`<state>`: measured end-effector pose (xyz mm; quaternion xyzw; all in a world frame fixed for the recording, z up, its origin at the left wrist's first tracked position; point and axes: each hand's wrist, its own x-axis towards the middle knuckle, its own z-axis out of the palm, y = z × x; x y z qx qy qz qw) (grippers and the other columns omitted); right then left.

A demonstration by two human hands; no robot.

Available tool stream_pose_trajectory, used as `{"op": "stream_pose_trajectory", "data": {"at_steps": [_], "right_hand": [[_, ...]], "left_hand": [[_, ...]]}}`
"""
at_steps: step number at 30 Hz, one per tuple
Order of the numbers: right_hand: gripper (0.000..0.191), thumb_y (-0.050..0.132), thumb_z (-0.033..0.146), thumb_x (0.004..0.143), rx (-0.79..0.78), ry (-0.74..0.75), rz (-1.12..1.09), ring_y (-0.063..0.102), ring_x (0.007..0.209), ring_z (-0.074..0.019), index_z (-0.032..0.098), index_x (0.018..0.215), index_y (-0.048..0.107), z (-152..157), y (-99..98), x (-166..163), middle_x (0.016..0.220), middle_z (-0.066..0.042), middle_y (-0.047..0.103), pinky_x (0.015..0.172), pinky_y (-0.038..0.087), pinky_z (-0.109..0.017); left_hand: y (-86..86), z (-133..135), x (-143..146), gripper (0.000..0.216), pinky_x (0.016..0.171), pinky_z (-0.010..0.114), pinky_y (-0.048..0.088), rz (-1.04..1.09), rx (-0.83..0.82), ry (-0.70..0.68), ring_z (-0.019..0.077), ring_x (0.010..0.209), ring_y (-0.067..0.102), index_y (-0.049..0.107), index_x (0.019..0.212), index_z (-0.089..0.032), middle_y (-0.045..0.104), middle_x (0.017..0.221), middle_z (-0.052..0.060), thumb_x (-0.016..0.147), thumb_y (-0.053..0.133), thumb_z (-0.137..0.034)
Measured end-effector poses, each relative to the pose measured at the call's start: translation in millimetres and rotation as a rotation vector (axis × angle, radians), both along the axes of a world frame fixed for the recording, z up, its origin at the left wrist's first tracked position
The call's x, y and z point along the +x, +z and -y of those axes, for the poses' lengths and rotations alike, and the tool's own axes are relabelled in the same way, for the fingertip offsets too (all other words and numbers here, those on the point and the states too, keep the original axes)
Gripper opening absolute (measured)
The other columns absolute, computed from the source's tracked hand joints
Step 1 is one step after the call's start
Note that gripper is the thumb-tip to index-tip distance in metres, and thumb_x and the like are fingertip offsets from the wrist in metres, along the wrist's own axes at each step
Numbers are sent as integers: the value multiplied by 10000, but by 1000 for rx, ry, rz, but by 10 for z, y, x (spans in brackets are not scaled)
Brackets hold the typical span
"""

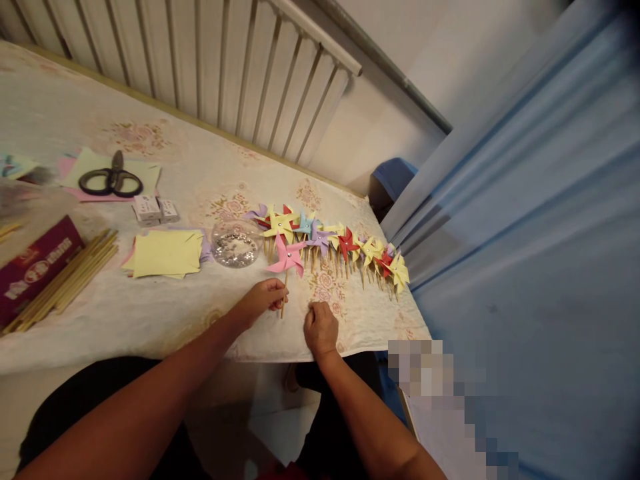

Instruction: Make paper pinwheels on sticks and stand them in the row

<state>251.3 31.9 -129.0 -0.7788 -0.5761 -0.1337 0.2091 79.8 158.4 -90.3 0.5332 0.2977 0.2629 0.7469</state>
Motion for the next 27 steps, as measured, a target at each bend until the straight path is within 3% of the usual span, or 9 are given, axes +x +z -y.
{"op": "stream_pose_trajectory", "data": {"at_steps": [11,16,19,22,27], "right_hand": [[246,457,99,842,111,37,-166,610,789,-177,188,899,679,-14,11,-9,855,-60,669,740,449,-272],[257,454,164,834,192,137,-509,643,816,-182,192,855,708,-95,67,-109,841,-60,711,798,491,-294],[213,524,248,814,161,113,-830,603,656,-161,201,863,726,-173,123,-222,724,-17,694,666,488,-276],[231,587,319,777,90,86,-1130,501,489,-122,197,916,725,-243,192,-330,641,22,655,502,404,-247],[247,610,354,766,25,123,-1303,416,417,-92,180,906,715,-308,308,-452,524,55,591,453,321,-225]], "left_hand": [[-34,-25,12,289,597,254,354,22,8,-19,99,584,500,592,755,-154,611,702,-5,736,685,-427],[-45,-26,26,299,575,253,327,21,15,-3,98,558,477,582,749,-160,548,631,-35,719,691,-437],[-57,-18,34,296,559,252,308,38,33,3,96,540,457,566,731,-168,515,587,-49,724,692,-436],[-61,-10,41,296,552,252,305,56,51,3,94,532,443,557,719,-170,506,575,-51,735,680,-439],[-27,1,51,300,537,247,297,48,46,17,90,514,424,559,718,-171,494,555,-56,709,679,-446]]}}
